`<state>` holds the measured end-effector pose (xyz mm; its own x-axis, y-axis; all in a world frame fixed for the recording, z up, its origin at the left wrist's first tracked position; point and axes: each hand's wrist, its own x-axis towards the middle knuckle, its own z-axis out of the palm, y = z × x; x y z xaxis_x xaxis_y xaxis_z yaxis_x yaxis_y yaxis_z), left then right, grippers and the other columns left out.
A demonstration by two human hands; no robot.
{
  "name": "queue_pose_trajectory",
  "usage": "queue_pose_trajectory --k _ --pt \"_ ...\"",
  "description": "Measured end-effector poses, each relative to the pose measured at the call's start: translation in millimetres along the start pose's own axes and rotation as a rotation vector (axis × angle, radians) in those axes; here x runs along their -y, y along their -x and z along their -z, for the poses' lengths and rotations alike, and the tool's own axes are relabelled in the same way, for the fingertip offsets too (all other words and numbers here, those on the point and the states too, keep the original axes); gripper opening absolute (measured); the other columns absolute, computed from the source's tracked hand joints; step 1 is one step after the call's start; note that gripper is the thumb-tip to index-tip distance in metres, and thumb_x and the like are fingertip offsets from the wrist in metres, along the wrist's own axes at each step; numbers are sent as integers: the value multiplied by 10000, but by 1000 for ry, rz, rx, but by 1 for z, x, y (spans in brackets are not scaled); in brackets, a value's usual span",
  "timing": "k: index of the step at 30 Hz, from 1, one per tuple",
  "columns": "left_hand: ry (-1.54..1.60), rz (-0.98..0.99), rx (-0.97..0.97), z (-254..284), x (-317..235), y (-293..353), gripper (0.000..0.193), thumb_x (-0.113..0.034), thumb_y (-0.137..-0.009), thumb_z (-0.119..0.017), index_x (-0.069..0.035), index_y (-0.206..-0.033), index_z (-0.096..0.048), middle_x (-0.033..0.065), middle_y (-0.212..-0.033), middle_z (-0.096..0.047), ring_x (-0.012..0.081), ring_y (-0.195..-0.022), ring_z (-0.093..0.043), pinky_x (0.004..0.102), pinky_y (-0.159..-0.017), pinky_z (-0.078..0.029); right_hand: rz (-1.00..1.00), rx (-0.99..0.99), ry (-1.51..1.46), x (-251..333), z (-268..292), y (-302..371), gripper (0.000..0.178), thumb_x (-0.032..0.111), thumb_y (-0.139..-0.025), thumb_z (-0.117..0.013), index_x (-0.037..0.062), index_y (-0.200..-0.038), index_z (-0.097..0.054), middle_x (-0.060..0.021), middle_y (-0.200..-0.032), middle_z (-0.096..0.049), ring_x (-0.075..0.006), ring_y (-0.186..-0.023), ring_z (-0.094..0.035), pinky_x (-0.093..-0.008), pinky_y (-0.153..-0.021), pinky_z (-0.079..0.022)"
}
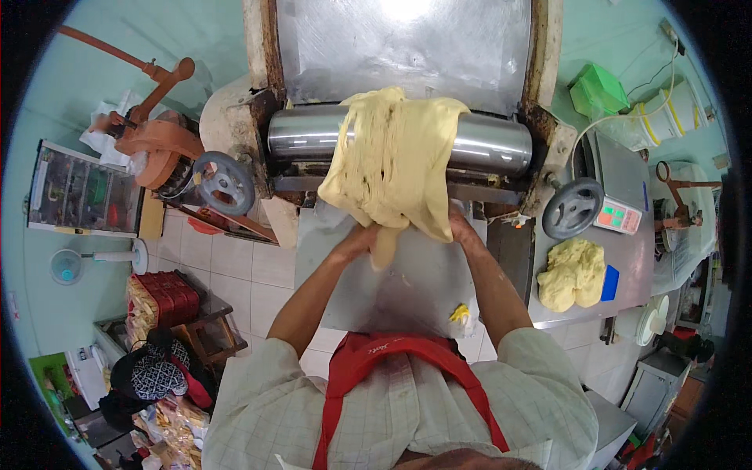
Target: Preparing bread dough and passing it through a commercial rolling machine to flatten it.
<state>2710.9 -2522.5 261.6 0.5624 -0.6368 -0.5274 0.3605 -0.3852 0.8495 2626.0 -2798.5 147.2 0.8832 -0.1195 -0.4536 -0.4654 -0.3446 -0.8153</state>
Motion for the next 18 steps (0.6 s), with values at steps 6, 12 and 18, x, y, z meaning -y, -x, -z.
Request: queue_pose_trajectory --k 6,12,18 --pt "-289 -80 90 2 -38 119 760 -523 -924 -731 0 -1445 -550 130 -1256 -682 222 -1088 -658 378 -890 -546 238 -86 -479 72 -73 95 552 446 -1049 -527 49 -1431 -551 -101 -1392 -639 -294 -1227 -620 -432 -1032 -493" --pt "152 -741 44 11 -142 176 964 -480 -898 -757 32 -1573 -296 207 -1473 -500 321 -1378 -503 447 -1161 -380 441 -203 -951 178 -71 100 556 438 -1054 -529 49 -1451 -533 -100 -1377 -648 -273 -1215 -633 -435 -1020 -503" --pt "-891 -922 -600 -22 -168 99 1205 -655 -759 -802 -102 -1643 -199 300 -1635 -243 412 -1551 -233 574 -1245 -186 638 -294 -1333 272 -51 99 561 432 -1058 -530 49 -1467 -519 -100 -1364 -655 -255 -1206 -643 -438 -1009 -511"
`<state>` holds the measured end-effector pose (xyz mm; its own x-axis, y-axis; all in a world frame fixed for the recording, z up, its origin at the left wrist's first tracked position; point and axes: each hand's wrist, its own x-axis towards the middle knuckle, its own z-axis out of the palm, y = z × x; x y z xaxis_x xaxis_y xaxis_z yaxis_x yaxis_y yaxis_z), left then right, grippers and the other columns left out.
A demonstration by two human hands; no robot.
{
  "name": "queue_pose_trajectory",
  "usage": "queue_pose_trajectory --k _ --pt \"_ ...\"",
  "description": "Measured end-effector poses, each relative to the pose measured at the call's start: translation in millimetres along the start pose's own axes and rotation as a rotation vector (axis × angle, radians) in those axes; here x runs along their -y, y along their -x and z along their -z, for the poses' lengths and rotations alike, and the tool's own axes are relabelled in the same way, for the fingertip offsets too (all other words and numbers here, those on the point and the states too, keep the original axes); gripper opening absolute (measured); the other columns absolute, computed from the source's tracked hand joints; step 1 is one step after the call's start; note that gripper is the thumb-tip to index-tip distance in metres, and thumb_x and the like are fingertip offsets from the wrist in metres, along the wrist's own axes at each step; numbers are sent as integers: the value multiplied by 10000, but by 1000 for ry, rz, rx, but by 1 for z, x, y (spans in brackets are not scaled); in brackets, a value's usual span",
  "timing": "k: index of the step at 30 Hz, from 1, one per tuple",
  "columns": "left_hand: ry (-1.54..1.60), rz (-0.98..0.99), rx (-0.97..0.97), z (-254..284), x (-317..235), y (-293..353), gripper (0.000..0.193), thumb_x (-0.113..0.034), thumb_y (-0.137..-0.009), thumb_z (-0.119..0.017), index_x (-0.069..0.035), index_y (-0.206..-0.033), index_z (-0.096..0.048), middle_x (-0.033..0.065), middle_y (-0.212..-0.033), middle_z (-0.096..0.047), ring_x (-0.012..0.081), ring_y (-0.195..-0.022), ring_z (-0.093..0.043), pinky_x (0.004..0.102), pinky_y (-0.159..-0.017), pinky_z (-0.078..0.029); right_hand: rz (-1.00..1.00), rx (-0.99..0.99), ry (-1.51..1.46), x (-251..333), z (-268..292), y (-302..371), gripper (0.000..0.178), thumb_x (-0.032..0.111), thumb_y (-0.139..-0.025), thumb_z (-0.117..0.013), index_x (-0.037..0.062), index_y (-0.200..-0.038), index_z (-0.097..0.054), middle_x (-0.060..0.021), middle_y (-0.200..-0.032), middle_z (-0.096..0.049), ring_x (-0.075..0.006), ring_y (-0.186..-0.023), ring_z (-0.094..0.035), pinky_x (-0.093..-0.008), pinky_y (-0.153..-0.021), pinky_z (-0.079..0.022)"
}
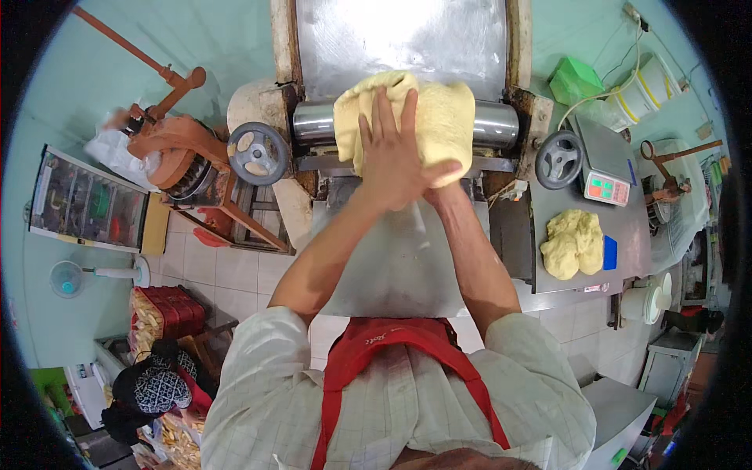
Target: Preparing bread dough and passing it through a commercial rolling machine to flatten it.
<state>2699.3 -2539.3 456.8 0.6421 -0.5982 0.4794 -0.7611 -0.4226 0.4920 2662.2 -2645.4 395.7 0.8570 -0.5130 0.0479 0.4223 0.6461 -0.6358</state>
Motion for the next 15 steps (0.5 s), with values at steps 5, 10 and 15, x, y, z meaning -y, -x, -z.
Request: queue_pose_trajectory --k 5,10,15 --pt "-152 -17 -71 -35 57 -75 908 -627 -759 -808 -165 -1486 -522 262 -1612 -296 417 -1527 -261 587 -1238 -175 -345 5 75 -12 23 61 562 509 -1108 -350 95 -1453 -508 -64 -1269 -665 -225 -1146 -615 -436 -943 -480" --pt "-36 70 -112 -41 69 -121 536 -497 -881 -748 -126 -1268 -716 199 -1532 -439 367 -1444 -397 540 -1183 -311 -611 -102 270 -41 99 124 453 445 -1119 -385 76 -1262 -604 -50 -898 -629 -198 -823 -597 -384 -787 -483" --pt "-152 -262 -156 -69 53 -26 666 -330 -1023 -563 -7 -1573 -375 245 -1638 -333 396 -1522 -313 528 -1243 -245 -614 -456 360 -36 197 169 246 307 -1075 -522 71 -1067 -590 35 -689 -430 -113 -572 -418 -315 -568 -393"
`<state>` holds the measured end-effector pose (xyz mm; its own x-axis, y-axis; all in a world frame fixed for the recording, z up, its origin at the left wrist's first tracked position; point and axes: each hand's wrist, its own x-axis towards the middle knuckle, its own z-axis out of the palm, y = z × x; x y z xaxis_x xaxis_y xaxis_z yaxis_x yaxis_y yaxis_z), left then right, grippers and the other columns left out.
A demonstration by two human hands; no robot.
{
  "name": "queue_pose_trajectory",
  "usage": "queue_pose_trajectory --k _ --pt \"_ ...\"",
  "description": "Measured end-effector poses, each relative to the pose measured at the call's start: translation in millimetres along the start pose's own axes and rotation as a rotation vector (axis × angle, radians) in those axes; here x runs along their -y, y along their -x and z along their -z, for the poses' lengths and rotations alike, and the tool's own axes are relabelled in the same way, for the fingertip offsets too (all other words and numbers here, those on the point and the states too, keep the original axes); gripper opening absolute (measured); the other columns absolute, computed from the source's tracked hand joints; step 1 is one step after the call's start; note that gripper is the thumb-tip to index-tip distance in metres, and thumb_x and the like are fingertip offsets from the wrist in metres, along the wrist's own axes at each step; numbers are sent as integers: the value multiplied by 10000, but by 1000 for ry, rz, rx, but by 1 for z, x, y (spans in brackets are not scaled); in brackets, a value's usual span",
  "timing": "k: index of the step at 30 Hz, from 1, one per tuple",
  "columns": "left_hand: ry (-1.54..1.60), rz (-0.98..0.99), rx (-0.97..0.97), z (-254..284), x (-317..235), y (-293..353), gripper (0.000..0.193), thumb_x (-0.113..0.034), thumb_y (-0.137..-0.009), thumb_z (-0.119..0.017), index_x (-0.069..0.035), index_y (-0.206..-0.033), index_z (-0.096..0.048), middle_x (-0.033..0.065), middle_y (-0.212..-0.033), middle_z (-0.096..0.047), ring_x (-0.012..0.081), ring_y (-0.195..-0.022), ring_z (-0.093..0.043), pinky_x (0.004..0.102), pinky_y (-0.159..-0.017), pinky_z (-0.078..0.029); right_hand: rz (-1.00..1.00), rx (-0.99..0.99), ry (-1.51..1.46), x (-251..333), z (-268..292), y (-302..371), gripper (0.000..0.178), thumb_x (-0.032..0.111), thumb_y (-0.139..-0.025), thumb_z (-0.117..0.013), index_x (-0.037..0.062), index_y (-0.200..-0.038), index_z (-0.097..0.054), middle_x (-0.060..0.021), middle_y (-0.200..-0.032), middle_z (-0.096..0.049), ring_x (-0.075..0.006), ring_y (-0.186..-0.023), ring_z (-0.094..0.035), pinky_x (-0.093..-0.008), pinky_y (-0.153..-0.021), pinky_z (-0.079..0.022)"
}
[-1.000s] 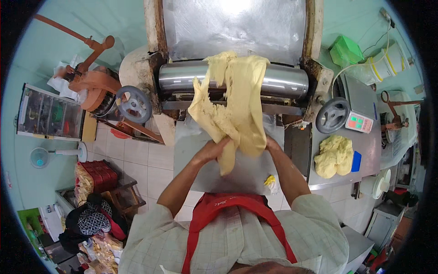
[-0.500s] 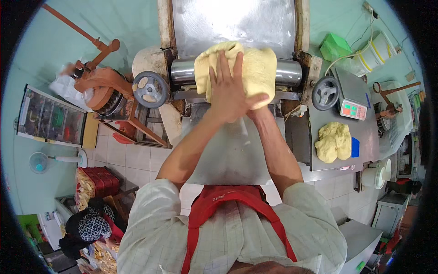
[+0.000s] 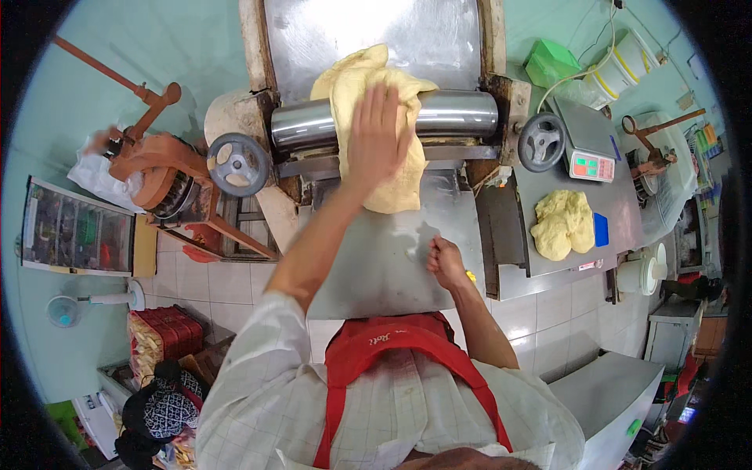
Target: Preparing bread dough and passing it through a commercial rolling machine to flatten it.
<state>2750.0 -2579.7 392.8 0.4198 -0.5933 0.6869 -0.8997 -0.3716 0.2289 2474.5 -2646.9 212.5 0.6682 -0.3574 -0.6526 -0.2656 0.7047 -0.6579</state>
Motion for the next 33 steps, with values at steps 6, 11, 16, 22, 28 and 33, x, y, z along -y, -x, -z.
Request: queue_pose_trajectory --k 6,11,16,22,28,33 --pt "575 326 532 -10 -28 250 834 -201 -841 -777 35 -1532 -373 257 -1602 -335 426 -1510 -278 538 -1248 -224 45 -66 118 44 26 -27 231 266 -1033 -616 91 -1183 -595 32 -792 -554 -94 -637 -488 -296 -572 -414" --pt "193 882 -34 -56 43 234 1051 -320 -702 -925 60 -1493 -347 289 -1489 -417 418 -1396 -440 463 -1156 -385 221 -22 390 114 41 -105 544 280 -966 -713 93 -1444 -533 -30 -1115 -680 -141 -928 -644 -309 -771 -526" --pt "378 802 355 -83 150 203 957 -317 -763 -907 -3 -1512 -400 206 -1394 -568 328 -1256 -590 451 -1038 -489 201 179 686 132 6 -179 572 301 -893 -780 69 -1393 -631 -85 -1274 -700 -234 -1132 -652 -364 -1009 -492" --pt "1253 1213 360 -109 83 214 681 -408 -946 -716 -35 -1477 -511 111 -1298 -659 234 -1133 -649 383 -904 -547 10 301 1339 103 -10 -223 513 337 -876 -780 49 -1294 -711 -95 -1359 -686 -217 -1286 -611 -353 -1073 -482" --pt "967 1170 601 6 18 246 647 -386 -995 -645 33 -1470 -518 140 -1278 -691 194 -1090 -669 341 -941 -524 -167 706 449 22 13 -114 737 469 -1008 -614 66 -1579 -381 -142 -1512 -545 -312 -1305 -604 -444 -1073 -514" --pt "1065 1081 574 120 8 146 570 -312 -955 -725 49 -1378 -600 129 -1285 -694 195 -1136 -665 367 -1034 -477 -7 670 99 44 -18 -39 675 468 -1024 -591 92 -1558 -422 -122 -1490 -569 -285 -1302 -607 -442 -1081 -512"
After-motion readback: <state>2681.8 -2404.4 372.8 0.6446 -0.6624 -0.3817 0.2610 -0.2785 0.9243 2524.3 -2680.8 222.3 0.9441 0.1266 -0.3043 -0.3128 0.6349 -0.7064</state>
